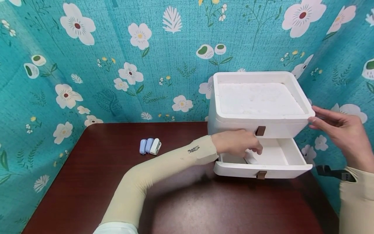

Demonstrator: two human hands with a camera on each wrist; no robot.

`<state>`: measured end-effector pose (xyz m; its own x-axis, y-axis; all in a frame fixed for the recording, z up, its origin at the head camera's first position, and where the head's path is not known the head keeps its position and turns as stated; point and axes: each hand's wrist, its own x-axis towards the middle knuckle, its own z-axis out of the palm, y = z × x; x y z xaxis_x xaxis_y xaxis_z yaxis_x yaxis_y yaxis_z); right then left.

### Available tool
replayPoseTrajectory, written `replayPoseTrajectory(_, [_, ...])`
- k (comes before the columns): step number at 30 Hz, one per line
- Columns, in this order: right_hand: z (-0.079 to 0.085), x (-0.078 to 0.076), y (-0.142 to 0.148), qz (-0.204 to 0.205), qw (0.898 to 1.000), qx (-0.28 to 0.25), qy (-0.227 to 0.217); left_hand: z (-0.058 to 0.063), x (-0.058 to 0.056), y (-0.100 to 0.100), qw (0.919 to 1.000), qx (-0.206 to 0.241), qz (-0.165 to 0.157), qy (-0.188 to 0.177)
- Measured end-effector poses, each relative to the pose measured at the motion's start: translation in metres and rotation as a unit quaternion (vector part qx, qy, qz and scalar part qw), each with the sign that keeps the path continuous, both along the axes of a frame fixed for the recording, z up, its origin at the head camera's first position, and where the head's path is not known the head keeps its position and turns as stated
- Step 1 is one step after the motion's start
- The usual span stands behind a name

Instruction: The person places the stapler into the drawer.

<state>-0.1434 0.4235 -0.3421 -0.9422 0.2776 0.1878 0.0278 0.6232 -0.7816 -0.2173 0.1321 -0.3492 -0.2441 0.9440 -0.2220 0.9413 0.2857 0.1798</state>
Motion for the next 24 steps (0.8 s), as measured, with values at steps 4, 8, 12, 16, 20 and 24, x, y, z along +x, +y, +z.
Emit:
replayPoseTrajectory(4, [0.0, -0.001, 0.0, -0.002, 1.0, -0.001, -0.002, 0.008, 0.0, -0.005, 0.9997, 0.017, 0.01, -0.016])
replayPoseTrajectory(8, [-0.001, -0.001, 0.0, -0.004, 1.0, -0.003, -0.002, 0.013, 0.0, -0.01, 0.9989, 0.042, 0.009, -0.022])
replayPoseTrajectory(12, [-0.002, -0.001, 0.0, -0.004, 1.0, 0.0, 0.001, 0.017, 0.0, -0.014, 0.9968, 0.07, 0.01, -0.038])
replayPoseTrajectory(16, [-0.002, -0.001, 0.001, -0.005, 1.0, 0.002, 0.0, 0.021, 0.0, -0.021, 0.9939, 0.097, 0.012, -0.051])
replayPoseTrajectory(20, [-0.002, -0.001, 0.001, -0.002, 1.0, 0.0, 0.001, 0.028, 0.002, -0.029, 0.9904, 0.12, 0.016, -0.067])
replayPoseTrajectory(24, [-0.003, -0.002, 0.001, 0.001, 1.0, -0.007, 0.005, 0.034, 0.003, -0.038, 0.9859, 0.148, 0.018, -0.076])
